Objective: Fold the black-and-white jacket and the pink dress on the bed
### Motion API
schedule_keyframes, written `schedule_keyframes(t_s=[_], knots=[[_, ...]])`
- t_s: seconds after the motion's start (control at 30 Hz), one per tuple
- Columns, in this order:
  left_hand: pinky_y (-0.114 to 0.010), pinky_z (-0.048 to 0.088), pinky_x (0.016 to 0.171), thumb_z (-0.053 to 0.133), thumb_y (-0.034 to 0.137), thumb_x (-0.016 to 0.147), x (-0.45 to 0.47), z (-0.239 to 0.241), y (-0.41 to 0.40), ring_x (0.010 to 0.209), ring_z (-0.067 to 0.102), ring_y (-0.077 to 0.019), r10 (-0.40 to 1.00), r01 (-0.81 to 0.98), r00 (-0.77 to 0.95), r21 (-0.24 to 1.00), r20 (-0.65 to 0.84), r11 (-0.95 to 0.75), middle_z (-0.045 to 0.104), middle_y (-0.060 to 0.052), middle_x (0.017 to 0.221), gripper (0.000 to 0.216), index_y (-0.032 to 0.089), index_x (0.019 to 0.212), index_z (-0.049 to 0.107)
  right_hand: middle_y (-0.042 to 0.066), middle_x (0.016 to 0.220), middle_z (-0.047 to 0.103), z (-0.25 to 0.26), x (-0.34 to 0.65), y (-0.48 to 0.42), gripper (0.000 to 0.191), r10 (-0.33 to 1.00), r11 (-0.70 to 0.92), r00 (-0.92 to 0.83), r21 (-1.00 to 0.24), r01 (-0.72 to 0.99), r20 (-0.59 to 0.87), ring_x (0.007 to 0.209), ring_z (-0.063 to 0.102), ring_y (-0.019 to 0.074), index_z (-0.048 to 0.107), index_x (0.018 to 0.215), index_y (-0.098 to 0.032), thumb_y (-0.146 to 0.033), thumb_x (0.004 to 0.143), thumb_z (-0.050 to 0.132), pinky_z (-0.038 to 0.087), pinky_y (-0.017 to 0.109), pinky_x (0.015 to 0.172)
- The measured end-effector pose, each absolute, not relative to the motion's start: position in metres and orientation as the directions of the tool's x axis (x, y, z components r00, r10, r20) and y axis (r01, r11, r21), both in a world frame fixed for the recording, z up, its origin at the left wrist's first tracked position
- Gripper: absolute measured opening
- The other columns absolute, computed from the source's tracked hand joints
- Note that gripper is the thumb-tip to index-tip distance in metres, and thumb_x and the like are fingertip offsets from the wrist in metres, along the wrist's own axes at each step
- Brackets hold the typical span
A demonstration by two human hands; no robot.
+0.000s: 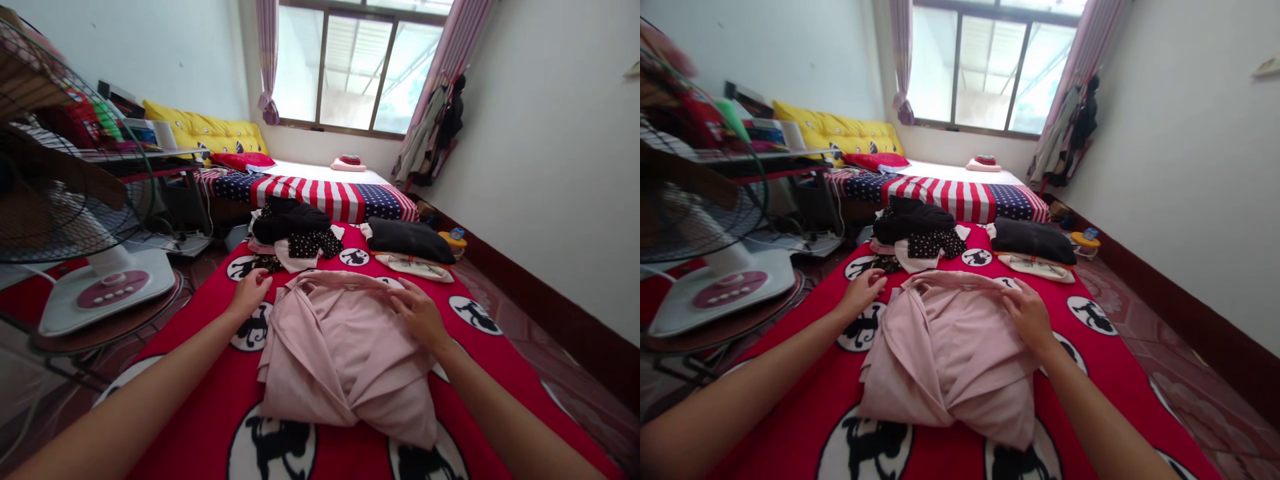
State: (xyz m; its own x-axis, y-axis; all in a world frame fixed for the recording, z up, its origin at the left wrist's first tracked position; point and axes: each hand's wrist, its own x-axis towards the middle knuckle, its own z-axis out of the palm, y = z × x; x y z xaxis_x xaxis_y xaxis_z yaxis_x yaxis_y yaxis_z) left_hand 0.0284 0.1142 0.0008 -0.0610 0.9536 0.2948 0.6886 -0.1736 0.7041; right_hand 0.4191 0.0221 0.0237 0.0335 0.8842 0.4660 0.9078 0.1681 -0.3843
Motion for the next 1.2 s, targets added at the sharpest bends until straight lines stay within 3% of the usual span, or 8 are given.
schedule_keyframes(t_s=[0.2,0.33,0.47,0.57,0.67,0.97,1.1,1.2], knots=[[-0.032,0.050,0.077,0.048,0.050,0.082,0.019,-0.006,0.070,0.086,0.067,-0.0245,0.969,0.655,0.104,0.718,0.223,-0.235,0.073,-0.008,0.090,0.042,0.016,0.090,0.072,0.014,0.122,0.059,0.013,0.429,0.005,0.042,0.860,0.135,0.111,-0.431,0.892,0.499,0.117,0.053,0.0272,0.061,0.114,-0.016,-0.038,0.079,0.059,0.041,0.043,0.101],[-0.035,0.046,0.090,0.050,0.056,0.083,0.047,0.001,0.063,0.101,0.061,-0.0269,0.946,0.681,0.197,0.659,0.256,-0.320,0.068,-0.010,0.104,0.051,0.017,0.111,0.069,0.014,0.094,0.067,0.006,0.436,0.022,0.037,0.915,-0.086,0.272,-0.516,0.852,0.297,0.095,0.062,0.0302,0.066,0.091,-0.014,-0.042,0.067,0.067,0.049,0.043,0.084],[-0.041,0.043,0.097,0.070,0.050,0.067,0.071,0.002,0.064,0.111,0.056,-0.0323,0.961,0.742,0.147,0.616,0.236,-0.264,0.059,-0.015,0.116,0.065,0.014,0.121,0.063,0.012,0.087,0.068,0.011,0.430,0.028,0.021,0.923,-0.053,0.256,-0.563,0.825,0.288,0.088,0.063,0.0284,0.065,0.077,-0.016,-0.036,0.072,0.059,0.049,0.041,0.081],[-0.043,0.042,0.099,0.074,0.035,0.063,0.077,0.004,0.057,0.114,0.053,-0.0331,0.942,0.724,0.167,0.613,0.291,-0.318,0.056,-0.014,0.120,0.037,0.016,0.095,0.070,0.012,0.112,0.066,0.021,0.418,0.013,0.032,0.870,0.044,0.281,-0.632,0.774,0.405,0.102,0.060,0.0256,0.063,0.102,-0.017,-0.034,0.078,0.051,0.046,0.038,0.090],[-0.042,0.042,0.100,0.067,0.026,0.071,0.077,0.010,0.044,0.114,0.053,-0.0287,0.869,0.606,0.249,0.631,0.427,-0.484,0.059,-0.010,0.119,0.007,0.019,0.074,0.065,0.008,0.118,0.065,0.030,0.406,-0.013,0.030,0.840,0.218,0.249,-0.719,0.660,0.483,0.102,0.061,0.0231,0.062,0.105,-0.020,-0.033,0.080,0.051,0.046,0.034,0.088],[-0.027,0.048,0.065,0.061,0.040,0.079,0.068,0.027,0.039,0.071,0.062,-0.0184,0.917,0.365,0.213,0.844,0.336,-0.394,0.066,-0.001,0.074,0.023,0.018,0.080,0.064,0.000,0.073,0.066,0.050,0.410,-0.032,0.015,0.973,0.164,0.012,-0.722,0.672,0.232,0.072,0.060,0.0196,0.062,0.080,-0.021,-0.033,0.080,0.054,0.045,0.028,0.064],[-0.031,0.050,0.080,0.062,0.042,0.078,0.070,0.034,0.061,0.090,0.064,-0.0222,0.909,0.328,0.102,0.849,0.405,-0.415,0.069,-0.006,0.093,0.028,0.017,0.091,0.065,0.008,0.101,0.067,0.062,0.421,0.000,0.033,0.848,0.187,0.234,-0.681,0.708,0.476,0.096,0.061,0.0259,0.059,0.105,-0.018,-0.041,0.083,0.051,0.047,0.038,0.084],[-0.036,0.049,0.087,0.068,0.045,0.072,0.062,0.024,0.065,0.106,0.062,-0.0266,0.952,0.410,-0.020,0.871,0.305,-0.270,0.064,-0.013,0.116,0.049,0.016,0.110,0.060,0.019,0.130,0.054,0.058,0.412,0.000,0.051,0.752,0.151,0.241,-0.515,0.844,0.614,0.124,0.047,0.0327,0.050,0.124,-0.013,-0.044,0.083,0.053,0.036,0.048,0.103]])
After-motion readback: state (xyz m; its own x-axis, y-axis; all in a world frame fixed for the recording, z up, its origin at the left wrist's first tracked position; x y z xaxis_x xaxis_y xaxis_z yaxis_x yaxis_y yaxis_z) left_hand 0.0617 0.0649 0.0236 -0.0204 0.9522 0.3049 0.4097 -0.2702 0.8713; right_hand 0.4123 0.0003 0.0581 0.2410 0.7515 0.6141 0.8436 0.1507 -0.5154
